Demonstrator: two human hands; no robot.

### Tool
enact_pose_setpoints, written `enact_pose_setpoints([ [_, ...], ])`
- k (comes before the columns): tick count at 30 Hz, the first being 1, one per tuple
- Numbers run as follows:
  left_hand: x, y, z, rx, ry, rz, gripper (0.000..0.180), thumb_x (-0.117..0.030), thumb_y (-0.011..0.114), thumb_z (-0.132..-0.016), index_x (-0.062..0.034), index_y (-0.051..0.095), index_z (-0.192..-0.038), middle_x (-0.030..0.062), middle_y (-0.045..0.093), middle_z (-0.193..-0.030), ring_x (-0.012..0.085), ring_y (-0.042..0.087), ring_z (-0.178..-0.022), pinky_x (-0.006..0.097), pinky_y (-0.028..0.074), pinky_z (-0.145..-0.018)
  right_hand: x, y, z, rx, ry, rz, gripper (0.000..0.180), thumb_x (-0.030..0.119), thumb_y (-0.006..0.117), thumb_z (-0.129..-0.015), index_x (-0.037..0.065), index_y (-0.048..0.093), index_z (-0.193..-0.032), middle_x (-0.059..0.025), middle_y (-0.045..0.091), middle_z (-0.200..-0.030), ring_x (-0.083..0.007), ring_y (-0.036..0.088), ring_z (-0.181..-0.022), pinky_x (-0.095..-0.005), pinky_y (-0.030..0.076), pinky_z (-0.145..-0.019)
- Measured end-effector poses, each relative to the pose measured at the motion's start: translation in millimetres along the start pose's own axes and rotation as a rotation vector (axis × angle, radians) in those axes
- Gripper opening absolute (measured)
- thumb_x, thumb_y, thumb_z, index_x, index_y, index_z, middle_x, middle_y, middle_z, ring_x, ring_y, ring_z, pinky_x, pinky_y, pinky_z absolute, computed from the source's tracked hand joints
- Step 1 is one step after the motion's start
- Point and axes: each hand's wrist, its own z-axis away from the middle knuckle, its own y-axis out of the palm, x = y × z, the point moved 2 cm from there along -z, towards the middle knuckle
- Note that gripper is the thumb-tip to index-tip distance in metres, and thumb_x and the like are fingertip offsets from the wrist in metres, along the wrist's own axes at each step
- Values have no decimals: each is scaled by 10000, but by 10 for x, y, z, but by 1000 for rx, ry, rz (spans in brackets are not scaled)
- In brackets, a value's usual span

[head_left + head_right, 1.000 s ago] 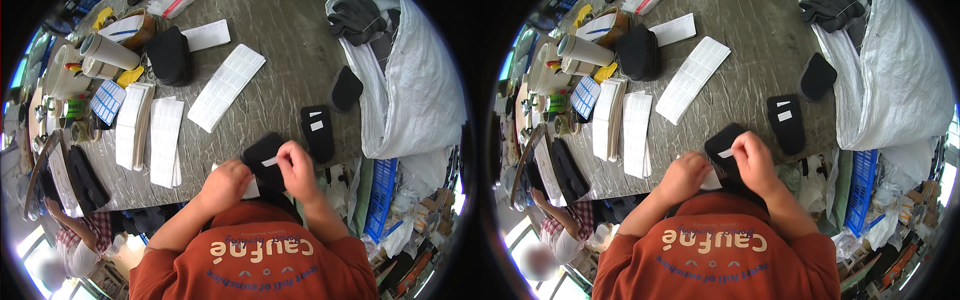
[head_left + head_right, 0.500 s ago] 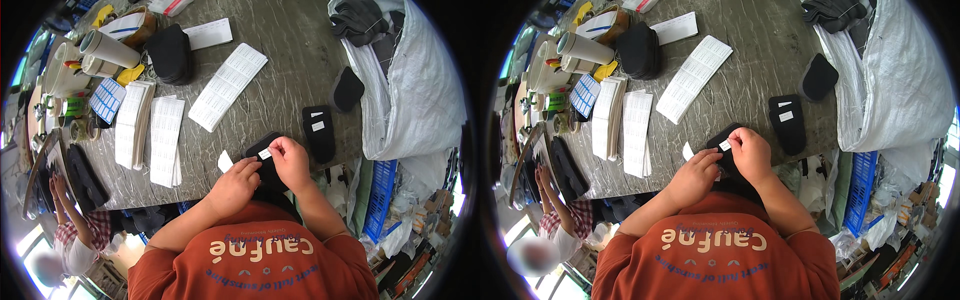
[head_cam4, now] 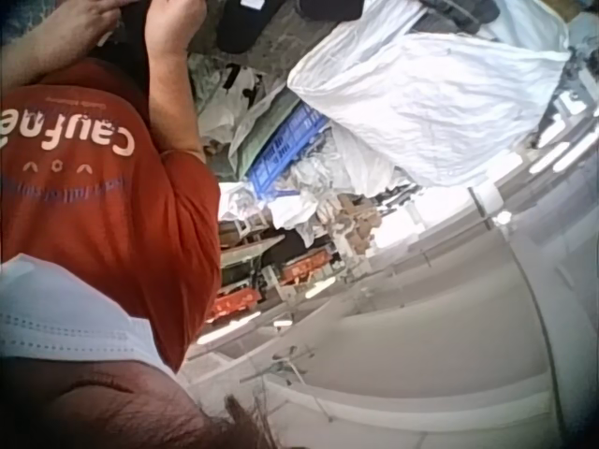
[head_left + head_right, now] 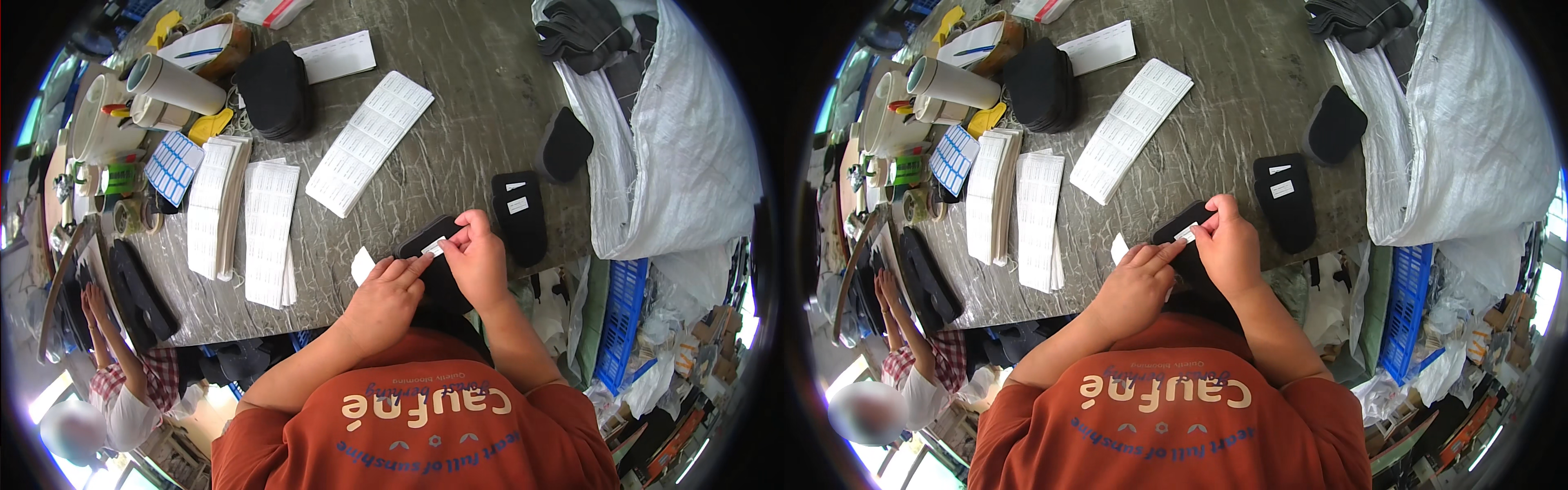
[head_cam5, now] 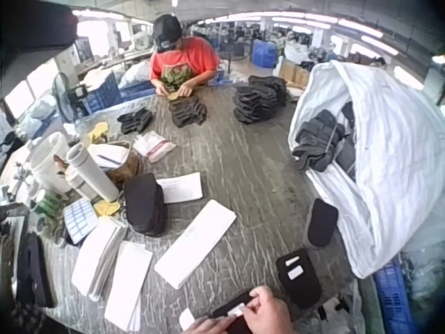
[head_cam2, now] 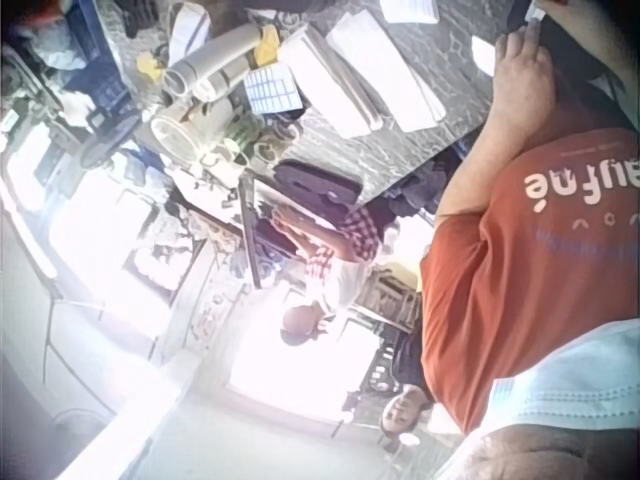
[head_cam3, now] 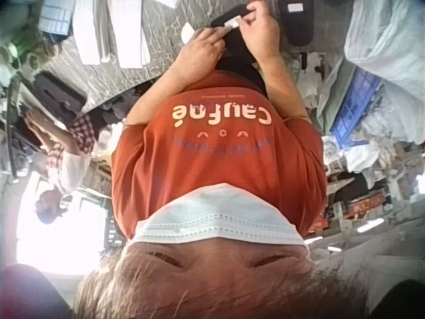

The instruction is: Applying small white adhesive labels to black shoe components.

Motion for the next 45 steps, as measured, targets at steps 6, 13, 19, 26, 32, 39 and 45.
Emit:
enact_pose_setpoints([
  [6, 11, -7, 6, -21, -12, 8, 126, -91, 608, -786, 9, 627, -858, 169, 529, -1347, 302, 542, -1119, 417, 411, -1012, 102, -38, -18, -230, -279, 345, 333, 53, 744, -745, 44, 532, -1001, -107, 620, -734, -310, 621, -720, -401, 501, -664],
  [13, 53, -42, 111, 4, -19, 224, 119, -63, 649, -806, 40, 599, -841, 221, 502, -1359, 357, 461, -1269, 411, 414, -1036, -99, -52, -65, -165, -265, 99, 178, 32, 718, -768, 34, 556, -841, -129, 601, -740, -317, 596, -703, -407, 487, -660],
  [19, 48, -10, 127, 21, -33, 259, 140, -55, 661, -815, 59, 583, -837, 251, 466, -1384, 379, 398, -1338, 406, 399, -1064, -230, -205, -128, -75, -150, -202, 175, 8, 680, -821, 25, 506, -828, -152, 598, -682, -302, 598, -596, -330, 465, -571],
  [26, 44, -55, 94, -149, -87, 410, 84, -3, 667, -806, 39, 607, -848, 222, 611, -1197, 371, 553, -1188, 406, 473, -964, -400, -1020, -351, -407, -109, 251, 216, -27, 679, -786, 14, 562, -963, -125, 646, -853, -227, 643, -788, -349, 499, -698],
  [32, 115, -65, 79, -356, -391, 824, 60, -37, 655, -863, 19, 645, -844, 91, 644, -828, 186, 616, -774, 300, 491, -686, 334, -228, 274, 370, -133, -309, 231, -29, 679, -784, 25, 544, -963, -106, 623, -817, -196, 633, -770, -322, 502, -702],
  [39, 137, -433, 31, -102, -469, 851, 66, -55, 661, -869, 11, 659, -863, 18, 643, -787, 86, 577, -721, 258, 477, -647, 419, -151, 283, 401, -215, -333, 195, -71, 637, -807, 28, 518, -926, -90, 601, -763, -173, 597, -679, -300, 495, -663],
  [45, 190, -456, 26, 39, -408, 826, 62, -53, 673, -813, 5, 667, -833, 42, 643, -755, 90, 584, -696, 255, 479, -618, 419, -139, 319, 450, -230, -344, 199, -74, 647, -804, 29, 522, -920, -82, 607, -766, -163, 615, -692, -288, 496, -657],
])
